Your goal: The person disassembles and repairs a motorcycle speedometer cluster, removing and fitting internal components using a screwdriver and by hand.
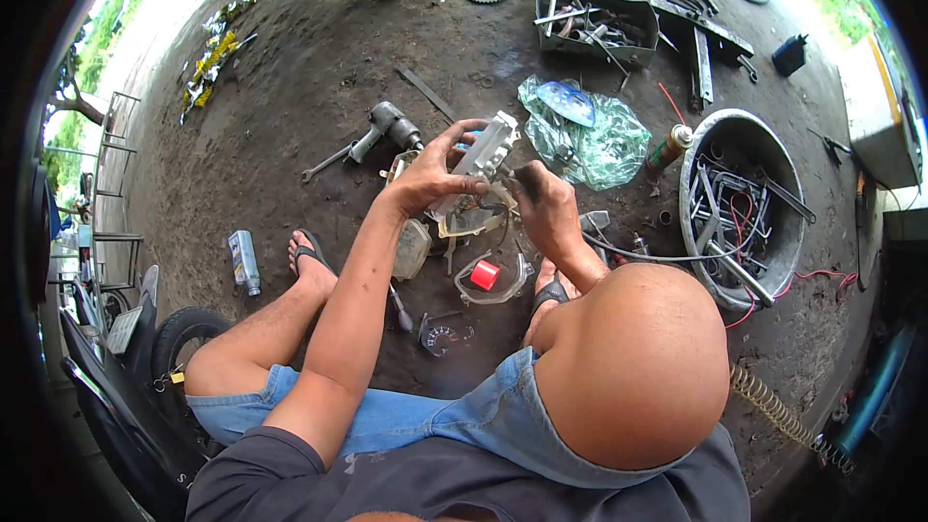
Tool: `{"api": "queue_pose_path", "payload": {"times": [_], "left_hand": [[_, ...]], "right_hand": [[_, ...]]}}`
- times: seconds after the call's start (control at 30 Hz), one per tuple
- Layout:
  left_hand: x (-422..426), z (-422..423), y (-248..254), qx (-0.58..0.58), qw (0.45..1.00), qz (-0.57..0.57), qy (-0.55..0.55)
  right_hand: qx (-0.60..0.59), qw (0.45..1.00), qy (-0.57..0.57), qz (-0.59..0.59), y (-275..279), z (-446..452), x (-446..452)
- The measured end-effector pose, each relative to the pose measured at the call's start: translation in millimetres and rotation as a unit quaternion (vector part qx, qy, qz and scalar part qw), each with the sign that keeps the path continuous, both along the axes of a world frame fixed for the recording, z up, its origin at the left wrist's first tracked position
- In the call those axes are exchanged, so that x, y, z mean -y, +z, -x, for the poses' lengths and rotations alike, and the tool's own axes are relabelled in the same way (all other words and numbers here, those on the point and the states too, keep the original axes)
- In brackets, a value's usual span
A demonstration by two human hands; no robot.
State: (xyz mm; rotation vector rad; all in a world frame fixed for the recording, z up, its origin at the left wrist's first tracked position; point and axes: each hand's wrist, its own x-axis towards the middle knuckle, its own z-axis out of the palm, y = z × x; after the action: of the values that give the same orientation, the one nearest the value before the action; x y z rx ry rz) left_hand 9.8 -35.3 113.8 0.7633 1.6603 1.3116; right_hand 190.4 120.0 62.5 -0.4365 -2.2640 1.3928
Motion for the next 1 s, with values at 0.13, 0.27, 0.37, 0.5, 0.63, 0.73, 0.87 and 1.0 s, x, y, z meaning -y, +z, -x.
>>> {"api": "queue_pose_path", "payload": {"times": [0.13,0.27,0.37,0.5,0.63,0.73,0.87,1.0], "left_hand": [[-1.3,0.9,-4.4,-0.014,1.0,-0.008,-0.004],[-3.1,-1.1,-5.2,-0.021,1.0,-0.011,0.001],[-5.5,-3.3,-2.3,-0.018,1.0,-0.008,0.004],[-6.9,-2.7,-4.1,-0.038,0.999,-0.005,0.003],[-7.2,-3.4,-4.3,-0.036,0.999,-0.004,0.01],[-8.2,-7.5,-3.2,-0.022,1.0,-0.005,0.014],[-7.9,-7.7,-8.9,-0.034,0.999,-0.028,0.019],[-5.8,-8.3,-9.0,-0.006,0.999,-0.037,0.018]], "right_hand": [[0.0,0.998,0.003,-0.055,3.2,2.1,-2.1],[-0.04,0.999,-0.017,-0.031,12.0,3.7,3.6],[-0.035,0.999,-0.021,-0.016,12.0,1.2,0.5],[0.009,0.996,-0.002,-0.084,5.5,-0.2,-4.9],[-0.084,0.989,-0.019,-0.122,1.6,5.7,-2.3],[-0.055,0.994,-0.047,-0.087,5.5,4.3,-0.7],[-0.024,0.993,-0.019,-0.117,1.9,2.3,-6.0],[0.075,0.993,0.027,-0.087,0.2,3.5,-10.3]]}}
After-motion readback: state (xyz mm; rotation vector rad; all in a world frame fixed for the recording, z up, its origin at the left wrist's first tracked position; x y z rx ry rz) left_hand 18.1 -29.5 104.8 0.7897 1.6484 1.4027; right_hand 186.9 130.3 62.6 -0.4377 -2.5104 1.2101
